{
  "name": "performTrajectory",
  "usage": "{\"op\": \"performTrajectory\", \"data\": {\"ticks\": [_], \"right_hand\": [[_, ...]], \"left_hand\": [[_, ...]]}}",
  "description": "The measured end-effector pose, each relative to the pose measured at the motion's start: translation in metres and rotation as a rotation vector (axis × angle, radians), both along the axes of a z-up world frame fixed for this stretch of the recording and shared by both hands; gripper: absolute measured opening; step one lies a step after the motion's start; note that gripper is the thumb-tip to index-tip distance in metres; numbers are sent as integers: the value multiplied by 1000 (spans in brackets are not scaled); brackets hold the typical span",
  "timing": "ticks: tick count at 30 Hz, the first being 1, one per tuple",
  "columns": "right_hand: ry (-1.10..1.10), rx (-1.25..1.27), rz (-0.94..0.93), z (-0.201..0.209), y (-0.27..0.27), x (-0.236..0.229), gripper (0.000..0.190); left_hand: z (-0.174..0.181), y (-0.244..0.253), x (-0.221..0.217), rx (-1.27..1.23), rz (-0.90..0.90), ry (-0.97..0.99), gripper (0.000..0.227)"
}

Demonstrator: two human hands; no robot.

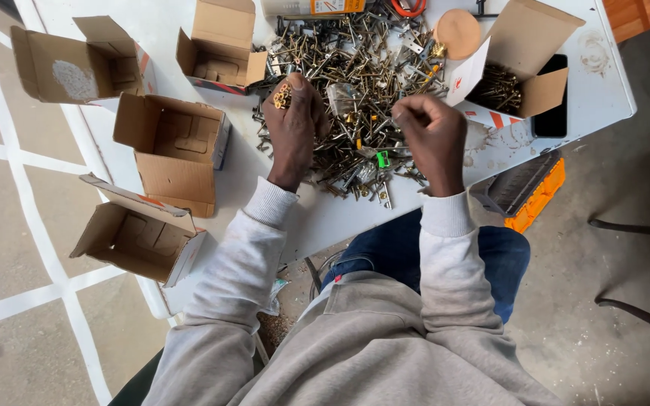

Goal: Sorting mixed screws, nails, and other small hardware into separate boxes

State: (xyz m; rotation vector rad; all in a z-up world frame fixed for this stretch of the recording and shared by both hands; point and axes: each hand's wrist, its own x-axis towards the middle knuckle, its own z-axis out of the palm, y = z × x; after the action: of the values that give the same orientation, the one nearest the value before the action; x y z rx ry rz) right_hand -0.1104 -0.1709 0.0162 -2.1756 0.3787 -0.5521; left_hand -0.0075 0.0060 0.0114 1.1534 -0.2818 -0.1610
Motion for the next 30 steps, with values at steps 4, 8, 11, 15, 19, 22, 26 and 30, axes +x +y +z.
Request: {"op": "performTrajectory", "data": {"ticks": [4,8,11,15,19,22,26,30], "right_hand": [[163,-61,123,-10,8,6,20],[263,-124,51,-13,13,8,18],[359,-208,37,-22,8,10,15],[389,-172,-19,-19,4,5,13],[207,85,84,-4,2,-5,14],[48,274,174,4,5,-7,19],[-34,406,239,17,18,-7,24],[-140,361,395,14,29,-3,19]], "left_hand": [[-44,-5,8,-12,40,-100,52],[-51,-10,9,-31,26,-158,57],[-61,-12,13,-36,64,-260,52],[-40,-13,2,25,80,-432,47],[-17,-10,-8,74,133,-647,44],[-21,-7,-5,98,116,-705,43],[-17,-4,-8,52,102,-736,46],[-24,0,-4,25,-67,-607,49]]}}
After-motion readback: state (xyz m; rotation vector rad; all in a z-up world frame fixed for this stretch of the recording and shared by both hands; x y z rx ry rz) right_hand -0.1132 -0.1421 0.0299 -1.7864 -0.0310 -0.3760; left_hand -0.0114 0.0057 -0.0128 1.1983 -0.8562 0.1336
